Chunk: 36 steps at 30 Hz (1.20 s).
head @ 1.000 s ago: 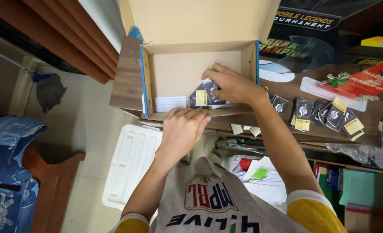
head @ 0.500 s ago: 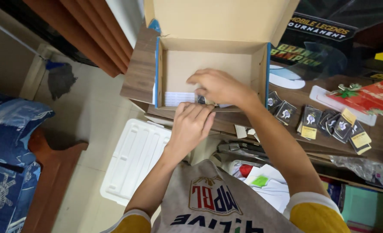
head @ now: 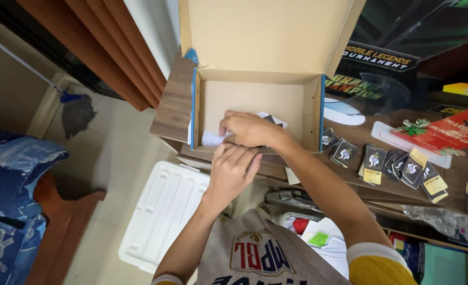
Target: The person organizes small cards and white paper slips on a wooden desk. They pick up stacks of cards, separate them, and place them into a cardboard box. The person also handles a white paper slip and places it into the box with the cards.
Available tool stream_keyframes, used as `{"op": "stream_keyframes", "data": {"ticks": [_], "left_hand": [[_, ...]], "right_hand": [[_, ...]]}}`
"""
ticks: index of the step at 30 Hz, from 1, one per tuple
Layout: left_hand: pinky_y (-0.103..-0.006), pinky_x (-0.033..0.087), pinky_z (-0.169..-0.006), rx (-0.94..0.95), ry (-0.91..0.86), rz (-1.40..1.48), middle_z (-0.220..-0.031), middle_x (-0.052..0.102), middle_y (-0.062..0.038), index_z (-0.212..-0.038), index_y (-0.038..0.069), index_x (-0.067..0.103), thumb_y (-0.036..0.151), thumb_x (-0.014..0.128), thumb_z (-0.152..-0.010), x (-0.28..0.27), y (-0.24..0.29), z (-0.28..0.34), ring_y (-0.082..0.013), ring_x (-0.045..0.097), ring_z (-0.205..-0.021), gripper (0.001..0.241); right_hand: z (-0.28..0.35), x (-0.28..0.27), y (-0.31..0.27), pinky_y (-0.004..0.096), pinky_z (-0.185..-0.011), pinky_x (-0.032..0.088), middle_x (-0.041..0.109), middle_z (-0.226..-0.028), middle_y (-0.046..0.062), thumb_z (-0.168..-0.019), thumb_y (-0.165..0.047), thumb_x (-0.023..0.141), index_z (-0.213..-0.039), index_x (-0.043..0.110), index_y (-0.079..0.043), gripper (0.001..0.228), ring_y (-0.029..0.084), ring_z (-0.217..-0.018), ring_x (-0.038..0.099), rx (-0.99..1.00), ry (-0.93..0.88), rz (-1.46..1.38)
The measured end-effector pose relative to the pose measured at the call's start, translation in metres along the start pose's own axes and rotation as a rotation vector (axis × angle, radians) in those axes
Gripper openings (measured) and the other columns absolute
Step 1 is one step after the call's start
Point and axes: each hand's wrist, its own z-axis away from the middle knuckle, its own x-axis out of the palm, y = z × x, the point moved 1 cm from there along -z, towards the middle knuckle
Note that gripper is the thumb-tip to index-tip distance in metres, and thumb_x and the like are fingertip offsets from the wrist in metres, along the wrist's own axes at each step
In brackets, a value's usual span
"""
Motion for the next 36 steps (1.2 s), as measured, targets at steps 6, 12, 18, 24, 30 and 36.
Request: {"op": "stream_keyframes", "data": {"ticks": [6,12,18,24,30,36], "left_hand": [[-0.0371,0.046,-0.083,-0.001,0.022,0.005,-0.086,0.072,-0.006,-0.092,0.004,0.074,0.012,0.077,-0.089,0.002,0.001,0.000,-0.0228,0.066,-0.079,0.009],[-0.0376,0.046,-0.083,-0.006,0.023,-0.013,-0.085,0.071,-0.006,-0.091,0.005,0.074,0.012,0.078,-0.088,0.003,0.000,0.004,-0.0236,0.066,-0.080,0.009],[-0.0377,0.046,-0.085,-0.010,0.021,-0.021,-0.087,0.070,-0.005,-0.091,0.006,0.074,0.013,0.078,-0.087,0.004,0.000,0.009,-0.0232,0.066,-0.082,0.009],[-0.0375,0.045,-0.085,-0.004,0.022,-0.017,-0.089,0.070,-0.005,-0.094,0.006,0.074,0.013,0.078,-0.088,0.003,0.000,0.009,-0.0231,0.066,-0.084,0.010],[-0.0384,0.045,-0.086,-0.011,0.012,-0.037,-0.088,0.070,-0.005,-0.093,0.007,0.074,0.014,0.077,-0.088,0.007,-0.001,0.011,-0.0231,0.066,-0.084,0.009],[-0.0380,0.046,-0.086,-0.015,0.024,-0.030,-0.092,0.072,-0.004,-0.093,0.007,0.073,0.013,0.076,-0.089,0.002,0.005,0.005,-0.0223,0.068,-0.086,0.008]], "right_hand": [[-0.003,0.001,0.000,0.042,-0.084,0.056,0.076,-0.100,0.014,-0.082,-0.022,0.075,-0.101,0.074,-0.006,0.025,0.032,-0.098,0.073,0.130,-0.131,-0.068],[0.001,-0.003,-0.010,0.048,-0.082,0.053,0.074,-0.099,0.020,-0.083,-0.023,0.076,-0.117,0.068,-0.004,0.039,0.039,-0.095,0.070,0.185,-0.084,-0.025],[0.007,-0.004,-0.021,0.047,-0.087,0.051,0.068,-0.107,0.017,-0.080,-0.024,0.079,-0.106,0.073,-0.004,0.033,0.037,-0.103,0.066,0.145,0.036,0.041],[0.005,0.002,-0.011,0.046,-0.090,0.050,0.067,-0.107,0.014,-0.077,-0.020,0.079,-0.100,0.074,-0.005,0.028,0.036,-0.108,0.062,0.126,0.002,0.068],[0.007,-0.003,-0.015,0.048,-0.081,0.053,0.073,-0.097,0.014,-0.080,-0.015,0.076,-0.095,0.072,-0.006,0.019,0.037,-0.097,0.068,0.109,-0.024,0.008],[0.007,-0.012,-0.018,0.049,-0.076,0.052,0.074,-0.089,0.016,-0.084,-0.016,0.073,-0.103,0.071,-0.011,0.020,0.038,-0.088,0.070,0.165,0.097,-0.047]]}}
